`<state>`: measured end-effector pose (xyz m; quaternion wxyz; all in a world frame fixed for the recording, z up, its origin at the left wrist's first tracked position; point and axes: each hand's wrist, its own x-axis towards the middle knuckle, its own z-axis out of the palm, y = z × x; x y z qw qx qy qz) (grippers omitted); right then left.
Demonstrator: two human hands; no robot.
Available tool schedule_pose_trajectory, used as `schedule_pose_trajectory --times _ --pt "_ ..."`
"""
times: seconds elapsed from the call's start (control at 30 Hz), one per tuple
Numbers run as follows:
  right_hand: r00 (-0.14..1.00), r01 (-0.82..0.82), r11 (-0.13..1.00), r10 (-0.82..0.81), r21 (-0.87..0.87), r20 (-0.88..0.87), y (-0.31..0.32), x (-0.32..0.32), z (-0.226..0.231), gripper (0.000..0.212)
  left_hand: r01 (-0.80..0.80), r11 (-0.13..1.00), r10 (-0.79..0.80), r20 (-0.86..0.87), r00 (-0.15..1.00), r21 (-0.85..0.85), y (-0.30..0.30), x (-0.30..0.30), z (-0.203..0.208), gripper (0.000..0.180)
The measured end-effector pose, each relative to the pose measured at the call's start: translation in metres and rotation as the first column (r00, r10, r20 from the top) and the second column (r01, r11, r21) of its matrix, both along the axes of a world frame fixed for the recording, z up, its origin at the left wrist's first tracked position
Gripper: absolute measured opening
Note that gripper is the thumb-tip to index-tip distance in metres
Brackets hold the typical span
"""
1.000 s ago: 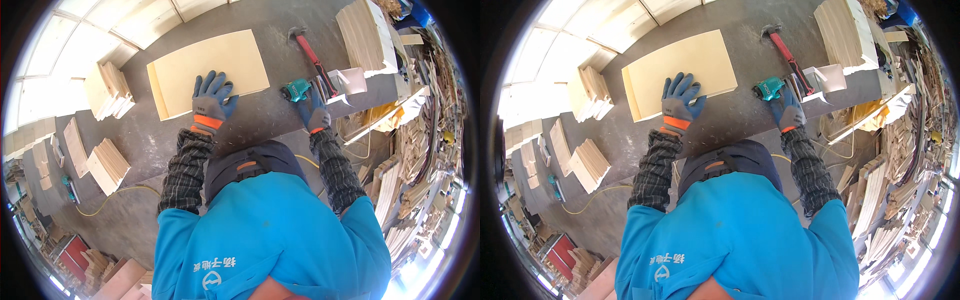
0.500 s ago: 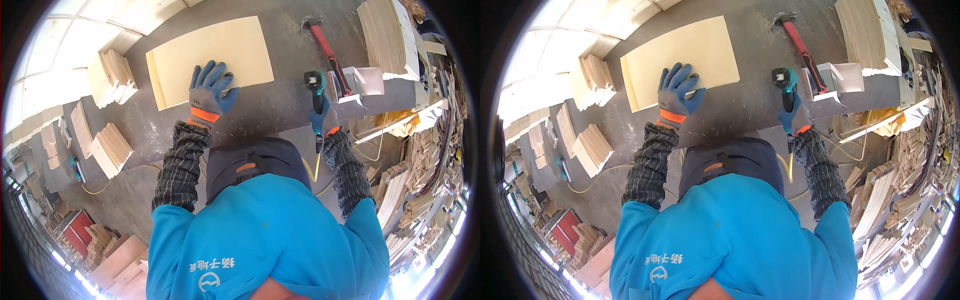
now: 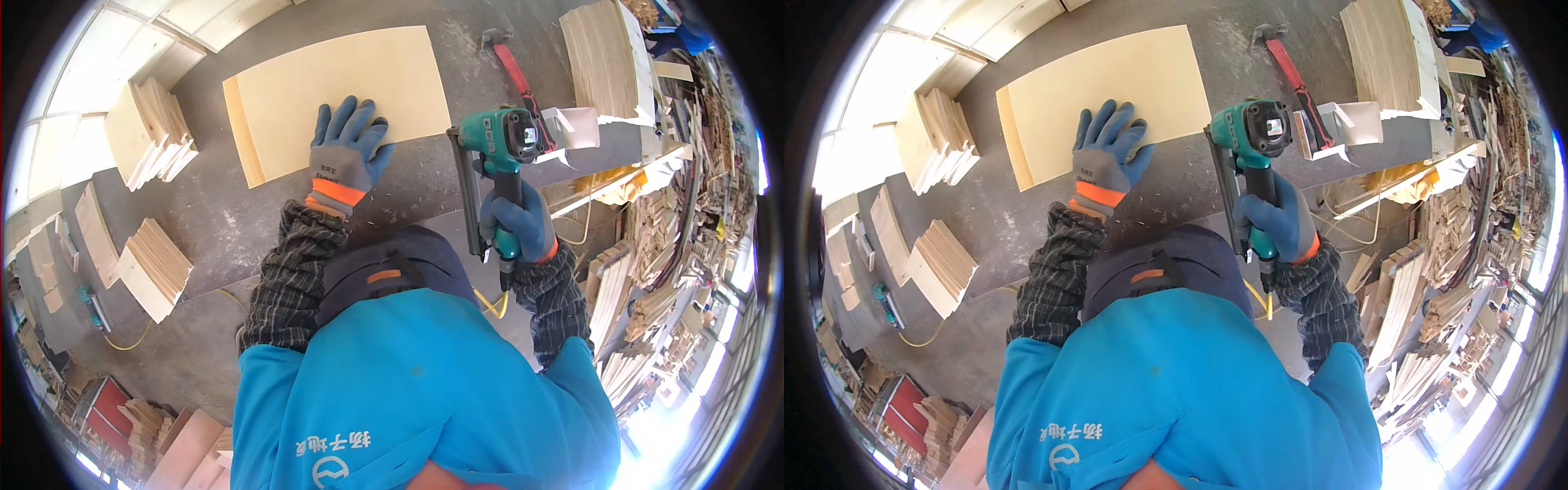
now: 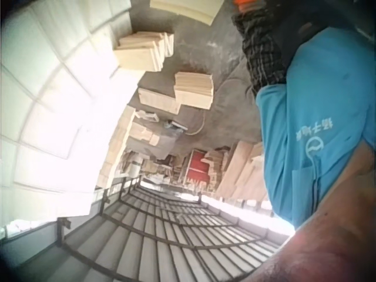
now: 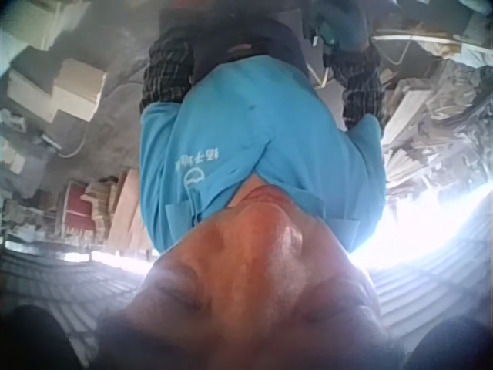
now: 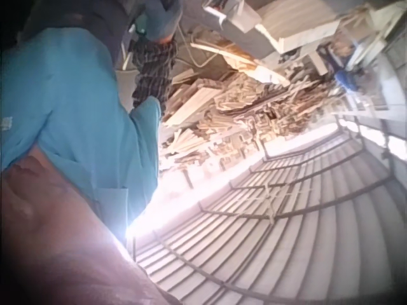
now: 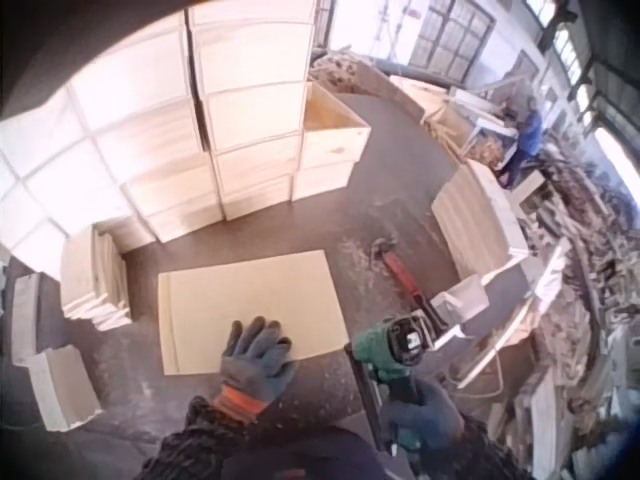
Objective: Assemble wooden boxes using a pneumatic nail gun and pre-cut wooden boards.
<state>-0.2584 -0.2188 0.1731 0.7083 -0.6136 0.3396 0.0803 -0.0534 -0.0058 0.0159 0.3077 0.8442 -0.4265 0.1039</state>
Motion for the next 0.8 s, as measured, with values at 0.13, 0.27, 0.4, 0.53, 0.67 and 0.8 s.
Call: schedule_pose_trajectory --times 0.13,0.27,0.4,0.53,0.67,0.8 --pt "1.0 -0.008 1.0 0.007 -0.016 -0.022 -0.001 0.005 -0.016 0.042 -0.004 1.0 0.004 0.007 1.0 -0.025 0.004 0.002 0.001 0.029" --pt "1.0 -0.014 1.0 0.014 -0.003 -0.012 -0.001 0.007 -0.02 0.057 0.011 1.0 -0.011 -0.003 1.0 -0.008 0.005 0.004 -0.001 0.029" --pt "1.0 -0.013 1.0 0.013 0.014 -0.009 -0.001 0.01 -0.021 0.066 0.011 1.0 -0.011 0.0 1.0 -0.011 0.005 0.003 -0.001 0.029" --pt "0.999 -0.039 0.999 0.039 0.007 -0.035 -0.003 0.011 -0.018 0.067 0.011 1.0 -0.011 -0.007 1.0 -0.008 0.003 0.003 -0.002 0.029" --pt "0.998 -0.044 0.999 0.044 0.013 -0.041 -0.004 0.009 -0.02 0.067 0.007 1.0 -0.007 -0.004 1.0 -0.011 0.004 0.002 -0.001 0.027" --pt "0.999 -0.031 0.999 0.031 -0.019 -0.023 0.001 0.008 -0.02 0.059 0.012 1.0 -0.012 0.005 1.0 -0.012 0.007 0.003 -0.002 0.028"
